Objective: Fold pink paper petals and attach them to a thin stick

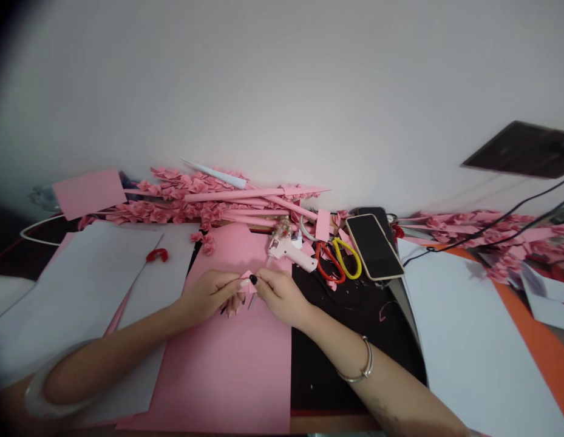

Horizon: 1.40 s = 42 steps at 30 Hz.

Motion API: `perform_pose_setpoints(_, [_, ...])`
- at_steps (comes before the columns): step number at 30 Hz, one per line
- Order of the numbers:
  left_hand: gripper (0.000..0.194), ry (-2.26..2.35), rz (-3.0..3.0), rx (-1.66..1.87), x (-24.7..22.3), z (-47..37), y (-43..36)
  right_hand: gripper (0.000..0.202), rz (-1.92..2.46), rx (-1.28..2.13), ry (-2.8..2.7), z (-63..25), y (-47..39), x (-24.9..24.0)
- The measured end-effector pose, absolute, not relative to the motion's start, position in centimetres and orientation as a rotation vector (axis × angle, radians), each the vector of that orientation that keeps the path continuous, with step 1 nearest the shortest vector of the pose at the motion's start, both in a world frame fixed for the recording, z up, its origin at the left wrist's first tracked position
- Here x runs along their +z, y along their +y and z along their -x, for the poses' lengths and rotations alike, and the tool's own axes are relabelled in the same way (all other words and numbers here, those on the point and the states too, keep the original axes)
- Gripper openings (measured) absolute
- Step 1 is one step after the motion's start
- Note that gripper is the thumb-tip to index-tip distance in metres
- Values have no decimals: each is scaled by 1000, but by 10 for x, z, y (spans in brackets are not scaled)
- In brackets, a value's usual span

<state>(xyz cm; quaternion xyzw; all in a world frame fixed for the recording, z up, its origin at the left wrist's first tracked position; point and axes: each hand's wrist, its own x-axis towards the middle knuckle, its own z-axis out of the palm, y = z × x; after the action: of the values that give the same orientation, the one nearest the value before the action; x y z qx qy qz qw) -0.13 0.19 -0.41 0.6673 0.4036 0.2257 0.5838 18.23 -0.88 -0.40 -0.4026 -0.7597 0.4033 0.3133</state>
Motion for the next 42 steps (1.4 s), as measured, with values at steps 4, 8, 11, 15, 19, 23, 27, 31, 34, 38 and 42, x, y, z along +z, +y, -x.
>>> perform_pose_setpoints(4, [43, 935, -1587, 528, -3, 2, 2, 36, 1059, 1059, -2012, -183, -9, -4])
perform_pose_setpoints(8, [45, 909, -1624, 514, -1, 2, 1, 36, 1061, 1061, -2019, -183, -9, -4])
perform_pose_setpoints(11, [45, 898, -1616, 509, -1, 2, 1, 36, 1062, 1050, -2026, -183, -9, -5])
perform_pose_setpoints(15, [40, 840, -1582, 504, -2, 2, 2, 33, 1071, 1013, -2017, -183, -9, -5])
perform_pose_setpoints(19, [30, 822, -1492, 521, -3, 2, 3, 31, 1092, 967, -2019, -182, -9, -4])
perform_pose_setpoints(23, [23, 804, -1404, 520, -1, 1, 5, 29, 1102, 954, -2038, -182, -9, -4])
perform_pose_setpoints(27, [26, 808, -1379, 494, 0, 2, 6, 29, 1099, 936, -2060, -181, -10, -2])
perform_pose_setpoints(31, [27, 792, -1357, 442, -3, 3, 5, 30, 1068, 912, -2127, -180, -10, 0])
perform_pose_setpoints(34, [28, 762, -1338, 413, -5, 3, 5, 30, 1069, 877, -2162, -180, -11, 0])
perform_pose_setpoints(38, [29, 712, -1318, 397, -3, 4, 5, 29, 1095, 837, -2163, -180, -12, -1])
perform_pose_setpoints(42, [29, 705, -1305, 397, -2, 4, 5, 30, 1099, 836, -2142, -179, -11, -3])
